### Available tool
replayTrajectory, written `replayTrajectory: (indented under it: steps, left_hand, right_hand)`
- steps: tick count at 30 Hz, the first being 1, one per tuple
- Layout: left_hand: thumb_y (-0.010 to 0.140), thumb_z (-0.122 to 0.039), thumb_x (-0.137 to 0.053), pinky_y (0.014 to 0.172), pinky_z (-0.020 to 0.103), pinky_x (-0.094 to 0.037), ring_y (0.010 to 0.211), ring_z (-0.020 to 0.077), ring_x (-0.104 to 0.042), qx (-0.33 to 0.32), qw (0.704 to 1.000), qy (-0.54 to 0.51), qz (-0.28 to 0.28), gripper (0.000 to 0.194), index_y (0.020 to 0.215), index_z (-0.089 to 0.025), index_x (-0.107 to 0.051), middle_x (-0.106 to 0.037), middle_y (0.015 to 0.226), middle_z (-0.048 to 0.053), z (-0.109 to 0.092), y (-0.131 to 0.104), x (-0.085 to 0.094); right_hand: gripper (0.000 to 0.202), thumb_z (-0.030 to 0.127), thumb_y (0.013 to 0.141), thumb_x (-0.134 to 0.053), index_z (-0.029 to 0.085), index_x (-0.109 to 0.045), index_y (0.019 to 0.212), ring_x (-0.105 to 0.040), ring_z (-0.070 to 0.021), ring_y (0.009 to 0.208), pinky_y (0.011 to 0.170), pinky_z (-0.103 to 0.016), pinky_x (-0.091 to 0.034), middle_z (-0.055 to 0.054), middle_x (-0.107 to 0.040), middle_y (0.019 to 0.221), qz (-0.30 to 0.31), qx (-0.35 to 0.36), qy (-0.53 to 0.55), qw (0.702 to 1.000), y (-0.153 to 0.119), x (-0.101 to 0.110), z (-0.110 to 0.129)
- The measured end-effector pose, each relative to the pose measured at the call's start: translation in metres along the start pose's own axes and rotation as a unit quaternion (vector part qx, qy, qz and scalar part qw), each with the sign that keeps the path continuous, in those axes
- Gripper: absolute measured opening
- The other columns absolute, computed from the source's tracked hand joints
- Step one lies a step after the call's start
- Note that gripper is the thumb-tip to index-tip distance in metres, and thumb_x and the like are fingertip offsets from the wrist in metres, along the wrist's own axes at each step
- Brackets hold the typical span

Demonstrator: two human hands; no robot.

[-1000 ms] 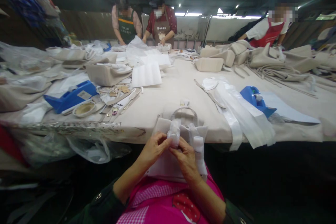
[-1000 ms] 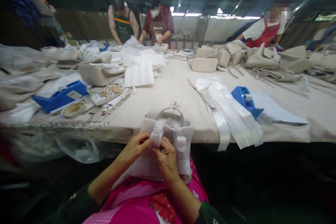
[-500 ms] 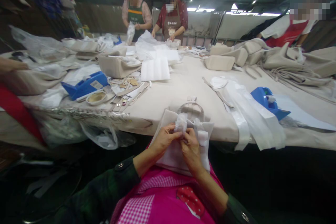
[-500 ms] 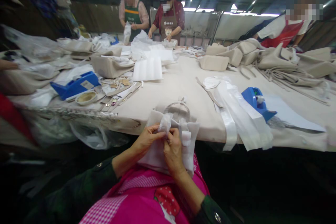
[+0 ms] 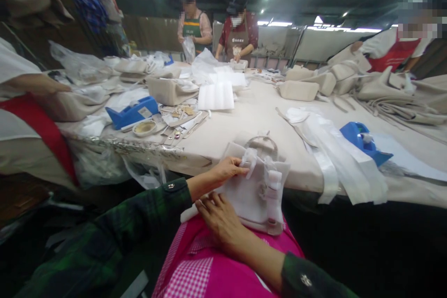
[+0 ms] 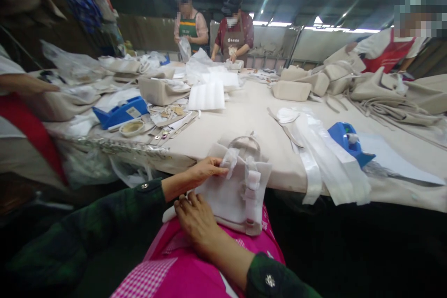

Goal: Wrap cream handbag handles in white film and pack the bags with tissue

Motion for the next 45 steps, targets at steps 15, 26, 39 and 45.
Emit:
replayTrajectory:
  steps: [15,26,39,45]
  left_hand:
    - [0.058,-0.045,-0.080,0.064,0.026,-0.038,0.064,0.0155,-0.053,-0.014,0.998,0.058,0.017,0.039,0.072,-0.010,-0.073,-0.066,0.068,0.004,-0.022,0.001,0.002]
    - [0.055,-0.038,-0.083,0.049,0.023,-0.031,0.050,0.0101,-0.046,-0.011,0.999,0.032,0.032,0.030,0.065,-0.011,-0.073,-0.062,0.056,0.001,-0.022,-0.003,0.004]
    - [0.064,-0.053,-0.081,0.053,0.023,-0.049,0.055,0.0153,-0.064,0.029,0.995,-0.099,0.002,0.058,0.103,-0.014,-0.064,-0.070,0.078,0.005,0.016,-0.035,-0.013]
    - [0.065,-0.050,-0.082,0.052,0.024,-0.052,0.063,0.0206,-0.070,0.029,0.993,-0.112,-0.005,0.055,0.102,-0.014,-0.063,-0.071,0.085,0.008,0.024,-0.029,-0.008]
  right_hand:
    - [0.009,0.026,0.090,-0.057,0.017,-0.059,0.090,-0.055,-0.0231,0.084,0.076,-0.038,-0.038,-0.007,-0.063,0.086,0.028,0.039,0.001,0.999,-0.004,-0.015,0.018]
    - [0.022,0.023,0.091,-0.046,0.020,-0.067,0.094,-0.063,-0.0208,0.082,0.080,-0.036,-0.041,-0.005,-0.072,0.090,-0.075,-0.147,0.377,0.911,-0.019,0.009,-0.033]
    - [0.040,0.039,0.073,-0.079,0.019,-0.063,0.104,-0.063,-0.0168,0.061,0.060,-0.028,-0.049,-0.002,-0.070,0.074,-0.172,-0.393,0.728,0.534,-0.074,0.064,-0.061]
    - [0.033,0.039,0.074,-0.077,0.017,-0.067,0.096,-0.065,-0.0208,0.071,0.070,-0.032,-0.048,-0.004,-0.071,0.072,-0.165,-0.370,0.686,0.604,-0.087,0.071,-0.053]
Point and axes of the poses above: each hand's wrist, its own y-axis towards the middle knuckle, its own x-axis out of the back of the hand, z = x × y, the point moved 8 cm from there along y, towards the middle knuckle
